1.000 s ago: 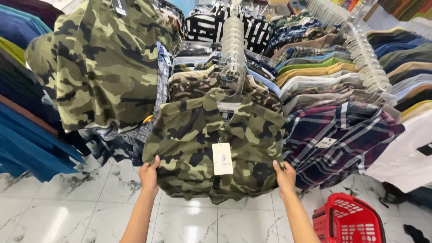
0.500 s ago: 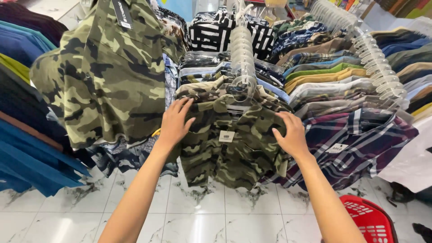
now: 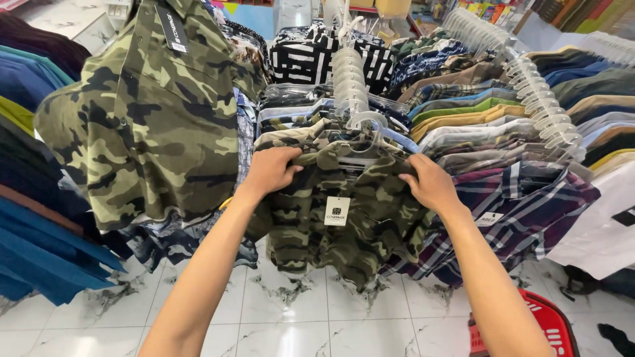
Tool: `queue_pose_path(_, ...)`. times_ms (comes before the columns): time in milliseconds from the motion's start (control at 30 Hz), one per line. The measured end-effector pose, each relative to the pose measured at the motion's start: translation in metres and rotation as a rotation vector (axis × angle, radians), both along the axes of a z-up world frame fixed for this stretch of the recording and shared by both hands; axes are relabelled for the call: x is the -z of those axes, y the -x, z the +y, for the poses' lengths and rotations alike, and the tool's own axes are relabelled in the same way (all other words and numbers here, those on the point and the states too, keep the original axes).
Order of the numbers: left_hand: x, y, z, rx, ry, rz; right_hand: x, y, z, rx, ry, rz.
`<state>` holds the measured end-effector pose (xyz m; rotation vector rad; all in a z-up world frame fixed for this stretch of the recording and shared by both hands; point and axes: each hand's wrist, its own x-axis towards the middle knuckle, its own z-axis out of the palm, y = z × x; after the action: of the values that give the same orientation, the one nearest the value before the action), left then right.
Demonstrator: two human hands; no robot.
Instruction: The person is organizing camouflage shirts on a rack, specifically taking one off to button it up before hanging it back.
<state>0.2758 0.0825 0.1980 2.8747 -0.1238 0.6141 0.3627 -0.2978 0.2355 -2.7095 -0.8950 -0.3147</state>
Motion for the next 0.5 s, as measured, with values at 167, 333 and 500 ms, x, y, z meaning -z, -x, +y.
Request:
queue_pose_path(167,-0.002,0.048,-0.018,0.220,0.300,0.638,-0.023,0.055,-0.011,-0.123,0.011,0.579)
queue_pose_path(333,0.018,0.048,-0.029,0.255,0.345,0.771,0.017,0.059,-0.025,-0.205,0.043,0.622)
queue_pose_path(500,-0.003,0.033,-0.029,0.349,-0.042,0.163,0.015,0.032,-0.046,-0.154,-0.023,0.010)
